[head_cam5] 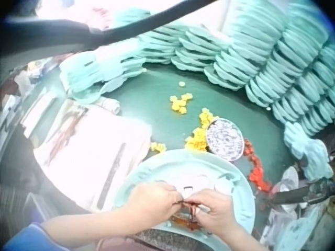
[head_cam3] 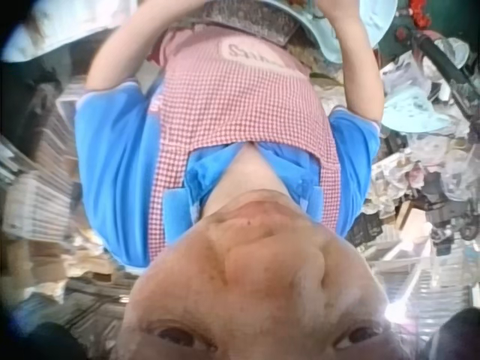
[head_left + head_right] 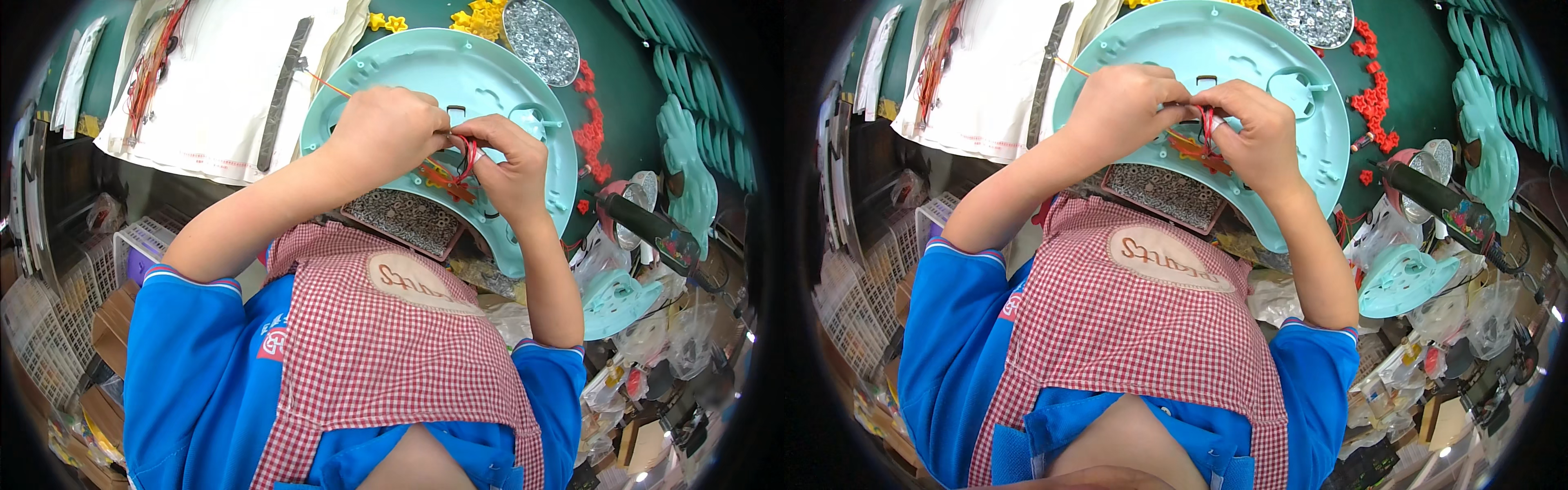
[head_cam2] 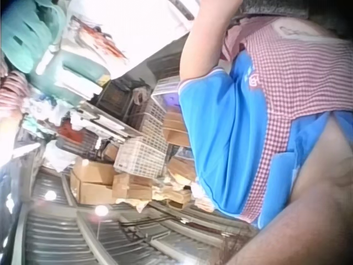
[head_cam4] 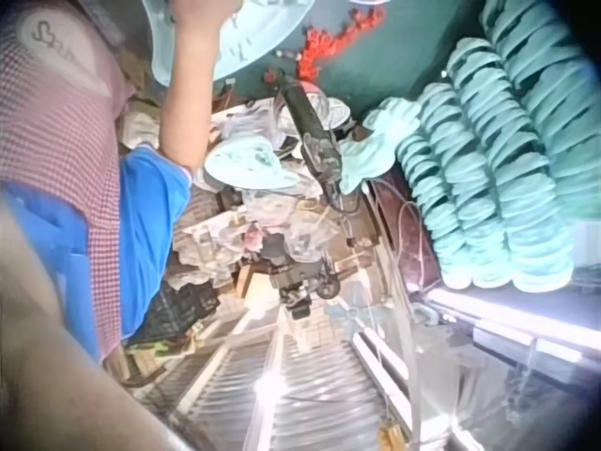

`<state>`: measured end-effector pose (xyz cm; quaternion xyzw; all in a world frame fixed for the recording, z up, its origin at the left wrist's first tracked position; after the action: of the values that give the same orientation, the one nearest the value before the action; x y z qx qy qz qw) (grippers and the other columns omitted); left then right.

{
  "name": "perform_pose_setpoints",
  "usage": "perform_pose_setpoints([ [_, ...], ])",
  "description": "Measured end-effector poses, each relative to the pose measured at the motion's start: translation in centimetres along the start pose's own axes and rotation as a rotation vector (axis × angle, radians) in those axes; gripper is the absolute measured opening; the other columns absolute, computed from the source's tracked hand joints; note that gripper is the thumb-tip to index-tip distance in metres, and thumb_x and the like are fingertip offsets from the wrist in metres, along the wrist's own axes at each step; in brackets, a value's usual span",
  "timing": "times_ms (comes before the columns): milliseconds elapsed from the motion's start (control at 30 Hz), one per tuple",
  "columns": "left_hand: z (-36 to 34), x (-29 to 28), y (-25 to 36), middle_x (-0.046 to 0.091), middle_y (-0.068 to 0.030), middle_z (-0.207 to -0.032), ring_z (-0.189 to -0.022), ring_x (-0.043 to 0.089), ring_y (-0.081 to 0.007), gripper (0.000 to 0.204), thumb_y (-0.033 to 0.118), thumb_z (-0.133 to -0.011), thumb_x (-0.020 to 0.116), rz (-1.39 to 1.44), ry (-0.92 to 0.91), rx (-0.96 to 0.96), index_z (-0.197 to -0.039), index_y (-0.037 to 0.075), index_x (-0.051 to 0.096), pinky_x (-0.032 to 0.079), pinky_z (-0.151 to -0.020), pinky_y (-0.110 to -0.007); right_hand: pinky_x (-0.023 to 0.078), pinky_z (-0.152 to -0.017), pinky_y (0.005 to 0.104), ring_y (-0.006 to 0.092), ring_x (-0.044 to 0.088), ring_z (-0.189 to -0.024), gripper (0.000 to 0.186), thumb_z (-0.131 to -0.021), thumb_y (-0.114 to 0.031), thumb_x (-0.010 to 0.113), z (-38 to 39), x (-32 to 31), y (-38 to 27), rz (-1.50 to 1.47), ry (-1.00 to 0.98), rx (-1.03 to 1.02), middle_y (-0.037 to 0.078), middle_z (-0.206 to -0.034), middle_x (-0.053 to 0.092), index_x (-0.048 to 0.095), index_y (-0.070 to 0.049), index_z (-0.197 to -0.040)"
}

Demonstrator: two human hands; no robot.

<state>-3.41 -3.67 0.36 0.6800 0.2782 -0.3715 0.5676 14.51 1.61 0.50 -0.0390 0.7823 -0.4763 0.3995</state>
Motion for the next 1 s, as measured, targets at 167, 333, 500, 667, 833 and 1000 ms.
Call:
perform_pose_setpoints([
  [167,2.7,-0.5,-0.1,0.059,-0.0079,-0.117,-0.108,0.056,-0.0268,0.061,0.042,-0.065,0.081,-0.009,0.014,0.023,-0.111,0.006,0.063,0.048,-0.089,-0.039,0.052,-0.067,0.0352,0.024,0.063,-0.077,0.021,-0.067,0.002,0.066,0.1,0.8,0.7,0.341,-0.037,-0.106,0.005,-0.081,0.063,0.069,-0.006,-0.085],
  [333,3.4,-0.3,-0.2,0.055,-0.0106,-0.125,-0.115,0.053,-0.0291,0.07,0.047,-0.061,0.083,-0.031,0.025,0.056,-0.113,0.004,0.061,0.046,-0.096,-0.041,0.053,-0.067,0.0367,0.0252,0.062,-0.077,0.018,-0.068,0.0,0.065,-0.6,1.3,0.4,0.422,-0.128,-0.152,0.006,-0.082,0.061,0.068,-0.006,-0.085],
  [500,3.3,-0.3,-0.2,0.056,-0.0105,-0.126,-0.116,0.053,-0.0286,0.071,0.047,-0.06,0.083,-0.031,0.022,0.051,-0.113,0.005,0.062,0.046,-0.096,-0.04,0.052,-0.07,0.0378,0.0269,0.062,-0.079,0.016,-0.071,0.0,0.063,-1.1,1.1,0.4,0.441,-0.216,-0.128,0.008,-0.081,0.059,0.068,-0.006,-0.085],
  [667,3.3,-0.4,-0.2,0.056,-0.0102,-0.126,-0.116,0.053,-0.0285,0.07,0.045,-0.06,0.083,-0.043,-0.01,0.041,-0.115,0.006,0.062,0.046,-0.096,-0.041,0.052,-0.071,0.0393,0.0289,0.062,-0.081,0.019,-0.072,-0.001,0.063,-1.7,1.1,0.4,0.44,-0.284,-0.139,0.008,-0.083,0.061,0.069,-0.005,-0.089],
  [833,3.4,-0.7,-0.2,0.056,-0.0088,-0.126,-0.117,0.053,-0.0279,0.068,0.044,-0.061,0.083,-0.063,0.0,0.052,-0.115,0.006,0.063,0.047,-0.094,-0.041,0.053,-0.071,0.0378,0.0274,0.064,-0.083,0.024,-0.07,0.003,0.064,-0.7,-2.2,0.5,0.292,-0.179,-0.042,0.007,-0.091,0.066,0.07,-0.006,-0.092],
  [1000,2.8,0.5,0.8,0.056,-0.0067,-0.123,-0.115,0.053,-0.0259,0.068,0.046,-0.06,0.082,-0.027,0.033,0.105,-0.113,0.007,0.064,0.047,-0.093,-0.04,0.052,-0.069,0.0354,0.0257,0.064,-0.082,0.02,-0.073,0.002,0.066,0.7,-2.2,0.3,0.348,-0.045,0.016,0.007,-0.089,0.066,0.069,-0.006,-0.091],
])
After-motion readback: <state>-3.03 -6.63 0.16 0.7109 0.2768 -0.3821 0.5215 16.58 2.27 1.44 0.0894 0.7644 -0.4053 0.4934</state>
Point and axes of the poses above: each hand's wrist, its own z-axis away from the middle knuckle, its own x-axis out of the palm, y = z × x, the point moved 1 cm from there along -z, towards the middle knuckle
